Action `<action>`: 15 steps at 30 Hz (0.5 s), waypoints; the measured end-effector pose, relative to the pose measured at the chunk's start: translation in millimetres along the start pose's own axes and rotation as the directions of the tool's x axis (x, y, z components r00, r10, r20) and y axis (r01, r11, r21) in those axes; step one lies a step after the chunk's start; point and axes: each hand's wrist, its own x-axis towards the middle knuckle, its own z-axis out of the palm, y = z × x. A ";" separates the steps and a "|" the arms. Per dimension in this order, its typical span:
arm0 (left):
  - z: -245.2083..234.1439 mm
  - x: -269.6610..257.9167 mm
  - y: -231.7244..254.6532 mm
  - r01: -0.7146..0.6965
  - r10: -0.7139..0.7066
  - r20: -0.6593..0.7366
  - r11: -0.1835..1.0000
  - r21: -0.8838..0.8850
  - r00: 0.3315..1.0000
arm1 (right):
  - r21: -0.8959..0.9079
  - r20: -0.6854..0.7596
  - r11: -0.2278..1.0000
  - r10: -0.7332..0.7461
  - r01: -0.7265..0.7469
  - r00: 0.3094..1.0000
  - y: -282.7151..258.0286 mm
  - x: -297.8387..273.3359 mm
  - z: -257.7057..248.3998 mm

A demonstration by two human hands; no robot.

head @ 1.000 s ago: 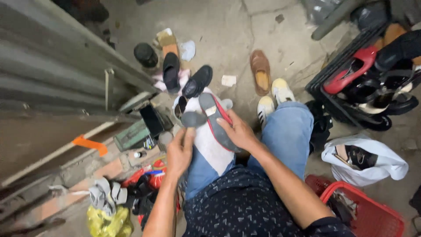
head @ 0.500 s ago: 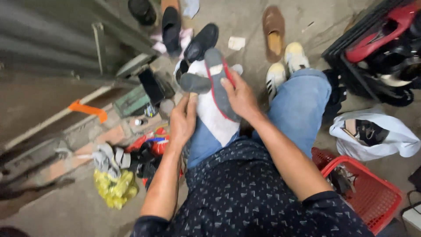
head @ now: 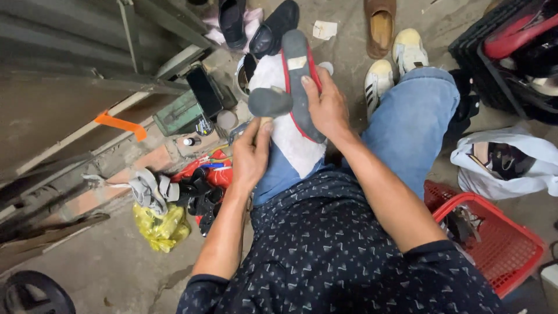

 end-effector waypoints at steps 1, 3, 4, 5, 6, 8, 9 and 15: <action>0.5 -4.9 -9.5 -0.003 0.003 0.010 1.000 -0.003 1.000 | -0.001 -0.008 1.000 0.007 -0.007 1.000 -2.2 0.1 2.3; 3.3 -17.1 -27.3 -0.036 0.033 -0.092 0.999 -0.029 0.995 | 0.010 -0.044 1.000 0.014 -0.013 0.999 -5.0 -0.4 5.1; 9.5 -18.9 -22.2 -0.035 0.033 -0.085 0.999 -0.028 0.996 | 0.011 -0.047 1.000 0.020 -0.019 0.999 -2.0 -0.8 1.7; 10.9 -19.4 -17.7 -0.032 0.031 -0.035 0.999 -0.025 0.999 | -0.004 -0.032 0.999 0.039 -0.039 0.999 -4.1 1.2 2.9; 11.8 -19.8 -13.3 -0.029 0.030 0.016 0.999 -0.021 0.999 | -0.020 -0.018 0.998 0.057 -0.058 0.998 -6.7 3.2 4.5; 7.5 -26.3 -31.3 -0.057 0.056 -0.034 0.998 -0.008 0.998 | -0.001 -0.028 0.999 0.055 -0.055 0.998 -5.4 5.9 6.6; 7.8 -31.4 -40.7 -0.077 0.077 -0.068 0.997 0.002 0.995 | 0.012 -0.043 0.998 0.069 -0.068 0.997 -0.4 3.9 5.4; 11.7 -27.7 -3.0 -0.158 0.159 -0.019 0.987 0.035 0.987 | 0.025 -0.041 0.997 0.070 -0.069 0.997 -4.8 3.5 4.5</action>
